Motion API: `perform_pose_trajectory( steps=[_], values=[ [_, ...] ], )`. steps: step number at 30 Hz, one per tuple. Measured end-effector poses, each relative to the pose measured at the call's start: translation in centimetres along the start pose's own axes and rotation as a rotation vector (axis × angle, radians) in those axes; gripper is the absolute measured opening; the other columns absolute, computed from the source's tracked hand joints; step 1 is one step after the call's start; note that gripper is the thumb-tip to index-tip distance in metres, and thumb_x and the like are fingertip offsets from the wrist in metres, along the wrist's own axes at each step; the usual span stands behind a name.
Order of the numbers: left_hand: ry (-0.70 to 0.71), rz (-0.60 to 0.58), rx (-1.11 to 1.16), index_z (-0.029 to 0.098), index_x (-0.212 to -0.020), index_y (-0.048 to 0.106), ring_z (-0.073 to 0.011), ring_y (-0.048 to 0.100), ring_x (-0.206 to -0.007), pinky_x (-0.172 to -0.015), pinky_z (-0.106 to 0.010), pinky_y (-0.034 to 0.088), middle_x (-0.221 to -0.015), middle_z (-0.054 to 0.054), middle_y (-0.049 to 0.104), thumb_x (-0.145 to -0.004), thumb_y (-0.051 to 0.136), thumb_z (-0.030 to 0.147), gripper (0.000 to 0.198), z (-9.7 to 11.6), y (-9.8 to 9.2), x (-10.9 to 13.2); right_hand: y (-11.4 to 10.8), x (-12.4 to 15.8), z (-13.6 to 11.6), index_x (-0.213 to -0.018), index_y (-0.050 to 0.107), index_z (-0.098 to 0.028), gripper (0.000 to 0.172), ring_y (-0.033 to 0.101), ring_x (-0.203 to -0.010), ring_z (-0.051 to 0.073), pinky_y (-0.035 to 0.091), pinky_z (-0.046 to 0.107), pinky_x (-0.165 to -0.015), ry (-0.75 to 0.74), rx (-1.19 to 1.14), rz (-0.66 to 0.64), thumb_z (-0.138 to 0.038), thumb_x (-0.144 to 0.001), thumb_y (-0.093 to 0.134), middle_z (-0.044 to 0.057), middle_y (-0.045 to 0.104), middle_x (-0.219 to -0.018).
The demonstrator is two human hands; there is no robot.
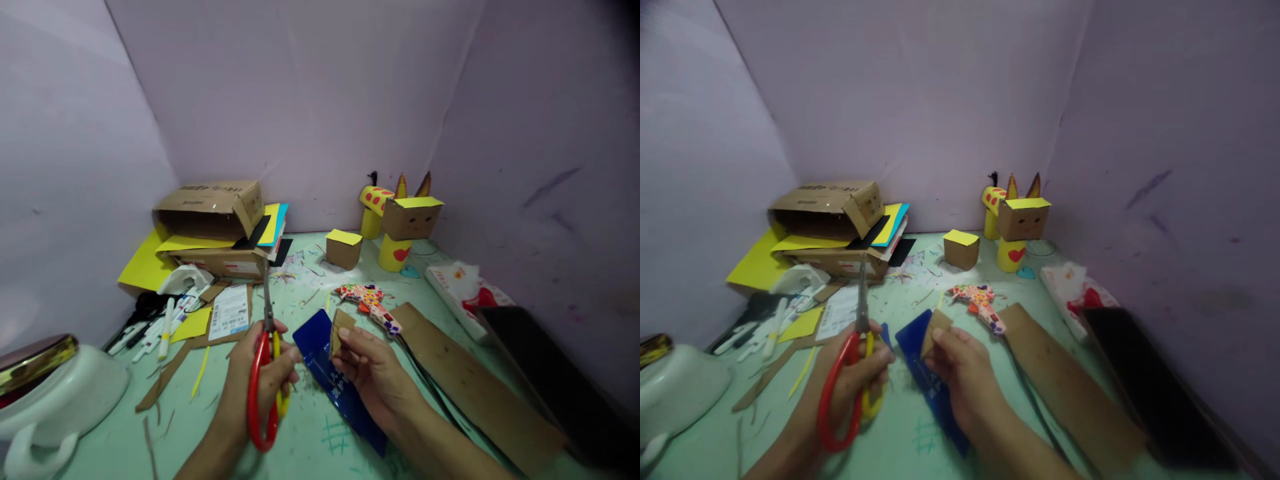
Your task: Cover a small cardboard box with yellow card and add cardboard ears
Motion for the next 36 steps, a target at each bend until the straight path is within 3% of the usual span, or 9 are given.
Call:
perform_pose_trajectory(
  steps=[3,8,16,21,25,36],
  values=[
    [-0.006,-0.044,0.092,0.02,-0.096,0.042,-0.0118,0.055,-0.05,-0.045,-0.022,0.044,-0.064,0.005,0.057,-0.068,0.068,0.034,0.04,-0.3,1.9,0.9,0.4,0.3,0.1,-0.062,0.062,-0.014,0.021,0.055,-0.046,0.007,0.046,0.015,-0.046,-0.004,0.005,-0.03,-0.021,-0.055,0.08,-0.003,0.063,-0.053],
    [0.047,-0.056,0.074,0.02,-0.098,0.043,-0.0103,0.054,-0.051,-0.048,-0.021,0.043,-0.064,0.004,0.057,-0.072,0.066,0.036,0.039,-1.1,2.8,1.1,0.7,0.7,0.4,-0.066,0.065,-0.013,0.023,0.059,-0.049,0.01,0.048,0.019,-0.052,-0.02,0.021,-0.056,-0.021,-0.053,0.081,0.0,0.067,-0.058],
    [0.039,-0.014,0.124,0.02,-0.096,0.043,-0.0116,0.055,-0.052,-0.048,-0.023,0.045,-0.063,0.005,0.057,-0.066,0.066,0.028,0.039,-0.3,2.4,0.8,0.7,0.7,1.0,-0.061,0.063,-0.014,0.024,0.057,-0.049,0.009,0.045,0.018,-0.049,-0.008,0.043,-0.039,-0.021,-0.05,0.082,0.0,0.066,-0.057],
    [0.055,0.025,0.075,0.02,-0.097,0.044,-0.0107,0.053,-0.051,-0.05,-0.022,0.045,-0.063,0.005,0.057,-0.069,0.065,0.033,0.038,0.1,2.0,0.9,0.4,0.6,1.0,-0.062,0.063,-0.014,0.023,0.058,-0.05,0.009,0.046,0.019,-0.052,-0.024,0.047,-0.03,-0.023,-0.052,0.081,0.0,0.066,-0.059],
    [0.075,0.036,-0.051,0.02,-0.097,0.046,-0.0105,0.055,-0.056,-0.054,-0.021,0.045,-0.066,0.005,0.057,-0.067,0.068,0.029,0.038,-0.3,2.1,1.1,0.8,0.7,1.2,-0.073,0.067,-0.012,0.025,0.062,-0.057,0.011,0.047,0.019,-0.056,-0.033,0.109,-0.093,-0.024,-0.055,0.08,0.002,0.068,-0.065],
    [0.074,-0.035,0.049,0.02,-0.097,0.045,-0.0099,0.05,-0.052,-0.048,-0.021,0.042,-0.063,0.006,0.053,-0.066,0.071,0.031,0.042,-1.1,1.5,0.4,1.4,0.6,1.0,-0.087,0.066,-0.013,0.032,0.058,-0.06,0.01,0.046,0.019,-0.057,0.007,0.245,-0.223,-0.029,-0.061,0.075,0.002,0.065,-0.071]
  ],
)
Point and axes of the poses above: each hand's wrist, its own x-axis away from the middle knuckle, its own y-axis out of the palm, z = x × y, the point moved 8 cm from there along -x, towards the middle knuckle
